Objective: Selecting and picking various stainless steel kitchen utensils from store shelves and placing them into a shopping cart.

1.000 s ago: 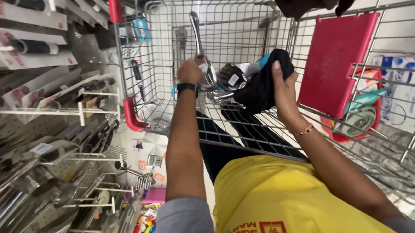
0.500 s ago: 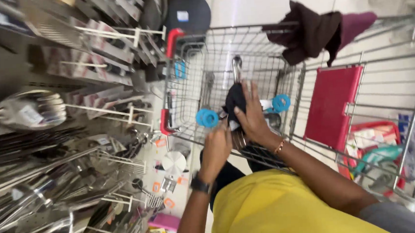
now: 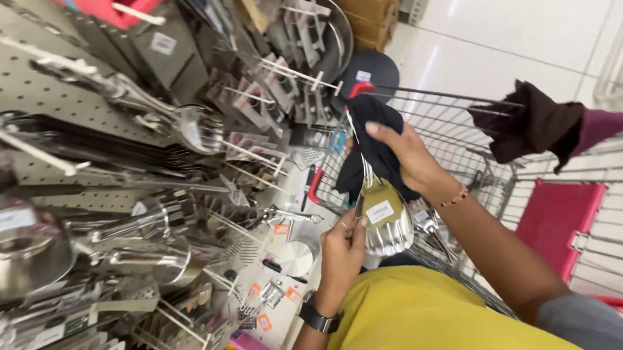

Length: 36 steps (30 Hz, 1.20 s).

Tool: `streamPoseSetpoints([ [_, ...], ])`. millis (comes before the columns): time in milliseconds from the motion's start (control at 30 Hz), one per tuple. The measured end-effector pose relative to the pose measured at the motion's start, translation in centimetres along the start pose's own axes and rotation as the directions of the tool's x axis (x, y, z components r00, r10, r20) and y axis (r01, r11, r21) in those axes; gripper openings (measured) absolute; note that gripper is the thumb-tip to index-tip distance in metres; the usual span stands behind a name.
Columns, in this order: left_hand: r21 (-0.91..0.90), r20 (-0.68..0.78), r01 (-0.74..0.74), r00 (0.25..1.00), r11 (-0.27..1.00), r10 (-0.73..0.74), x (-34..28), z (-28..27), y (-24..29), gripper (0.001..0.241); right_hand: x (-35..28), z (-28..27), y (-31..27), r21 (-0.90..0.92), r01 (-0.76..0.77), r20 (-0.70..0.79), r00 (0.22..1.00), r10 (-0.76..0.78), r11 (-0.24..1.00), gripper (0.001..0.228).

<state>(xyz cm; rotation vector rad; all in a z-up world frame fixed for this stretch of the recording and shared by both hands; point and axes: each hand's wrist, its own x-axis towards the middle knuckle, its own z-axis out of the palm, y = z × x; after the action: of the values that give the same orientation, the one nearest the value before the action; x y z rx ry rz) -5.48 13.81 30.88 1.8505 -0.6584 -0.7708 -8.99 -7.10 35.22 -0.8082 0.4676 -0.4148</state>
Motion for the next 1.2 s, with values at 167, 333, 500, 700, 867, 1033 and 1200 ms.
streamPoseSetpoints([
  [167,0.003,-0.066,-0.139,0.988,0.990,0.139,-0.2,-3.2,-0.3,0.031,0.9,0.4,2.5,0.071,0.104,-0.119,0.988,-0.095,0.992,0.036],
  [333,0.032,-0.179,-0.199,0.963,0.980,0.201,0.6,-6.1,1.8,0.030,2.1,0.6,0.9,0.429,0.166,-0.210,0.974,-0.080,0.888,0.050],
  [500,0.131,-0.323,-0.202,0.917,0.971,0.235,2.8,-7.8,1.7,0.033,-0.1,3.6,3.4,-0.551,0.274,0.377,0.924,-0.057,0.788,0.040],
  [700,0.026,-0.555,-0.400,0.757,0.916,0.346,3.3,-8.7,1.8,0.026,-4.1,4.4,9.8,-0.594,0.245,0.204,0.967,-0.151,0.766,0.036],
  [867,0.102,-0.330,-0.236,0.908,0.966,0.257,3.5,-10.2,2.9,0.030,-3.3,2.1,10.4,-0.584,0.198,0.056,0.977,-0.204,0.787,0.020],
  [1033,-0.286,-0.236,-0.437,0.895,0.853,0.379,5.0,-13.9,7.0,0.054,-4.5,3.0,7.7,-0.790,0.227,0.153,0.972,-0.176,0.570,0.020],
  [1200,-0.639,-0.216,-0.300,0.954,0.709,0.209,4.8,-18.1,10.2,0.051,-5.3,1.4,10.2,-0.774,0.337,0.276,0.942,-0.193,0.536,0.019],
])
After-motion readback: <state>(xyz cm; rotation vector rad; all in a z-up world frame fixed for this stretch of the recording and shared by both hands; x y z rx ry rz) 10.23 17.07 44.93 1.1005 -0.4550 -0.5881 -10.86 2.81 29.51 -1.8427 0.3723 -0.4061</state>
